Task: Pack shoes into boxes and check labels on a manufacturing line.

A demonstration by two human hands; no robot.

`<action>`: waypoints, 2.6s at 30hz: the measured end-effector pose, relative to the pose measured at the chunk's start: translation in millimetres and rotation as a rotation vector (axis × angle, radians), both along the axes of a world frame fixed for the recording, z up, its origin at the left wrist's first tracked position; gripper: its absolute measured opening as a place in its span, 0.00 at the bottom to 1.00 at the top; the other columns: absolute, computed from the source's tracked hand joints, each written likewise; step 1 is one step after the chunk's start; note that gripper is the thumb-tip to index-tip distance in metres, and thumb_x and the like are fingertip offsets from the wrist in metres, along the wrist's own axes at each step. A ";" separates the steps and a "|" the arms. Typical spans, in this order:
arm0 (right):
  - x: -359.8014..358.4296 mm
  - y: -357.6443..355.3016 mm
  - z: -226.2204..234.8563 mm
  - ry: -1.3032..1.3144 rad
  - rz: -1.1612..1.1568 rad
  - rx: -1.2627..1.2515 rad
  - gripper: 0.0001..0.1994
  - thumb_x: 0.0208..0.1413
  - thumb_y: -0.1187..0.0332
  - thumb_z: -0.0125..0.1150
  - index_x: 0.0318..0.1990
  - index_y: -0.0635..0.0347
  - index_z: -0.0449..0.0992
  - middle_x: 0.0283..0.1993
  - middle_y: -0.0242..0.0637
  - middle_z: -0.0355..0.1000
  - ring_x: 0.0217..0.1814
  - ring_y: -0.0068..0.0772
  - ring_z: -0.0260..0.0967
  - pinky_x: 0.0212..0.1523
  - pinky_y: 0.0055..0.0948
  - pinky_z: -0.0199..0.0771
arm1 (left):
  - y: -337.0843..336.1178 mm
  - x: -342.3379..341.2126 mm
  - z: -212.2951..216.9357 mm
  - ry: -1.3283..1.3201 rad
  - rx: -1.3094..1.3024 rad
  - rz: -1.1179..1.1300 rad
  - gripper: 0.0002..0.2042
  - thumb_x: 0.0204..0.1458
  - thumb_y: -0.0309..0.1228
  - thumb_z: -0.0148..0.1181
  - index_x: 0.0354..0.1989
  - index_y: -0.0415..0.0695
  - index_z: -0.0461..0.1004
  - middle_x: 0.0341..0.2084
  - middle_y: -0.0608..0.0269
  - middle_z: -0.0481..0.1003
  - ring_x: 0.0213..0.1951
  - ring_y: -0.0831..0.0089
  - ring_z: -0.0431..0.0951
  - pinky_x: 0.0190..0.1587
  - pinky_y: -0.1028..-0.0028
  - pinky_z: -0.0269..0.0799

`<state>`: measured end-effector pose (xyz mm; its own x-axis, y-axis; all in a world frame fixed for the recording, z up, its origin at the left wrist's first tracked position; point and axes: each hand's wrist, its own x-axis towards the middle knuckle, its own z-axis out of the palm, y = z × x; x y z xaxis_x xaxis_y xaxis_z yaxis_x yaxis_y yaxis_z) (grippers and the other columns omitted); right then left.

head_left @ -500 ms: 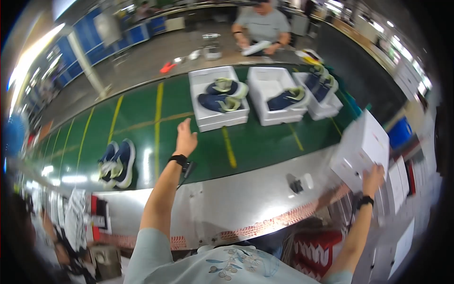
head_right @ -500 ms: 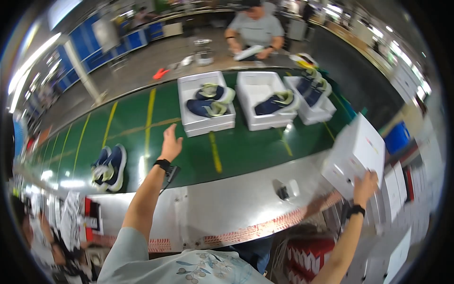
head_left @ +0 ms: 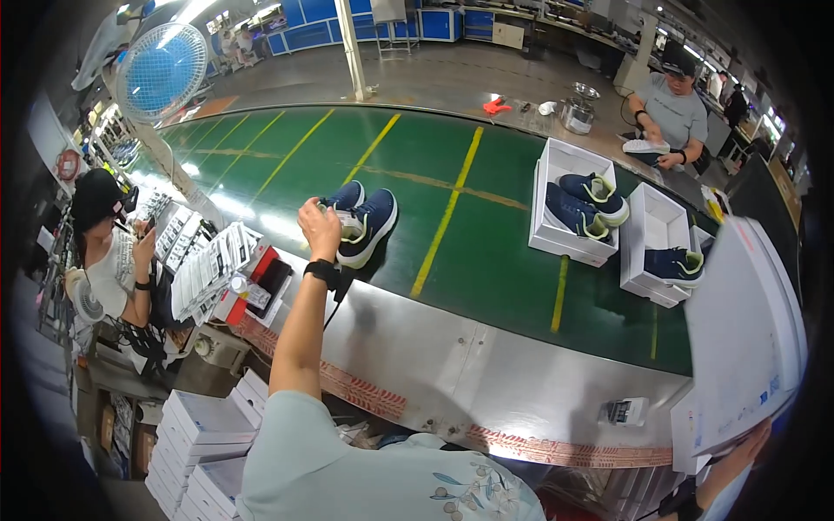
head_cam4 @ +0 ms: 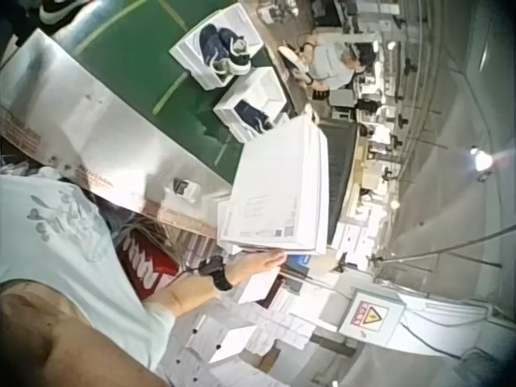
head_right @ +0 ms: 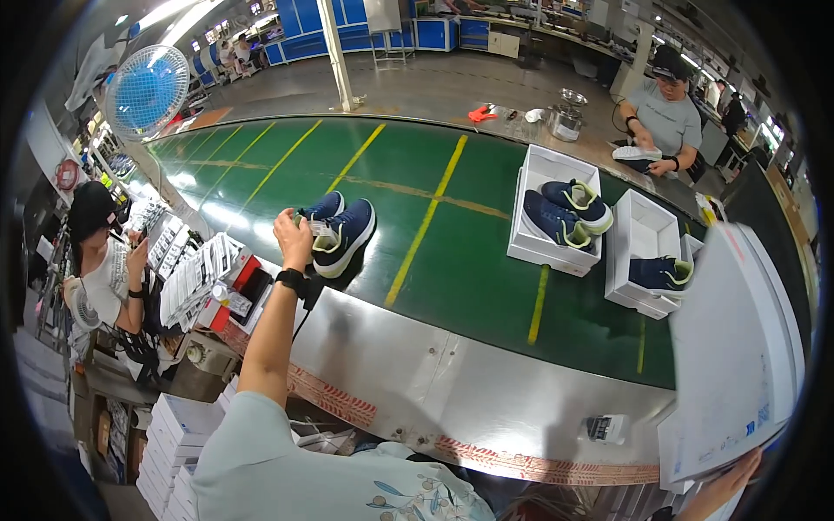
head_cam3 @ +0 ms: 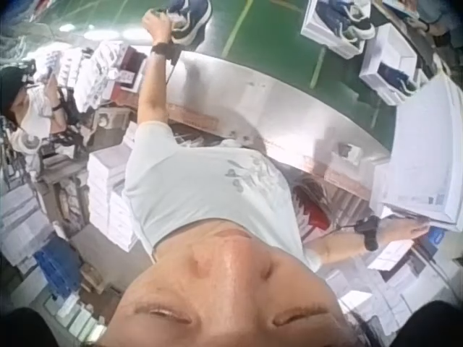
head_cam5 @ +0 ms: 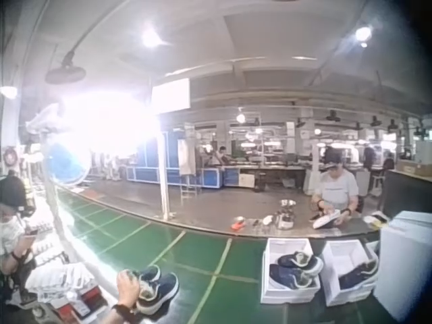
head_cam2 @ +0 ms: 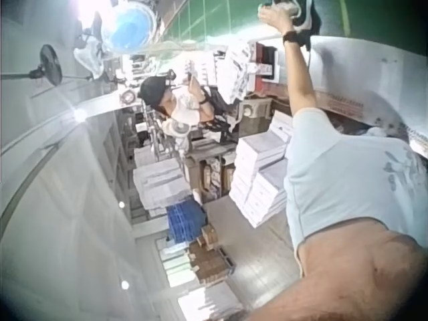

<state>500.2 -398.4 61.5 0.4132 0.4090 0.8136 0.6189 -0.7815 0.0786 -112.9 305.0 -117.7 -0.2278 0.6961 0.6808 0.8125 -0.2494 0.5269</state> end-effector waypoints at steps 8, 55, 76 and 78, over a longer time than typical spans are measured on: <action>-94.0 188.7 -55.1 1.031 0.644 0.646 0.25 0.73 0.59 0.44 0.66 0.71 0.61 0.69 0.47 0.60 0.69 0.37 0.59 0.69 0.31 0.54 | 14.3 -19.8 -28.4 -0.287 -0.292 -0.043 0.10 0.49 0.27 0.59 0.41 0.41 0.76 0.39 0.46 0.78 0.42 0.49 0.79 0.47 0.58 0.74; -245.2 329.4 -4.0 0.551 1.089 -0.174 0.36 0.38 0.46 0.79 0.47 0.57 0.68 0.68 0.50 0.59 0.76 0.53 0.50 0.74 0.64 0.34 | -232.0 183.3 156.9 -0.794 -0.474 -1.358 0.06 0.57 0.18 0.61 0.41 0.36 0.73 0.28 0.67 0.75 0.29 0.85 0.74 0.32 0.83 0.75; -205.0 321.0 8.0 0.778 1.236 -0.254 0.14 0.48 0.65 0.74 0.27 0.56 0.71 0.69 0.41 0.62 0.71 0.49 0.52 0.70 0.43 0.51 | -221.3 156.2 171.1 0.123 -0.071 -1.246 0.08 0.41 0.22 0.73 0.30 0.45 0.83 0.28 0.65 0.74 0.33 0.66 0.73 0.35 0.69 0.69; -202.9 321.2 7.5 0.736 1.251 -0.289 0.14 0.47 0.64 0.75 0.26 0.56 0.71 0.71 0.41 0.61 0.73 0.50 0.51 0.71 0.44 0.49 | -215.8 157.2 167.9 0.121 -0.067 -1.289 0.08 0.41 0.21 0.73 0.30 0.44 0.83 0.28 0.67 0.74 0.33 0.69 0.73 0.35 0.71 0.68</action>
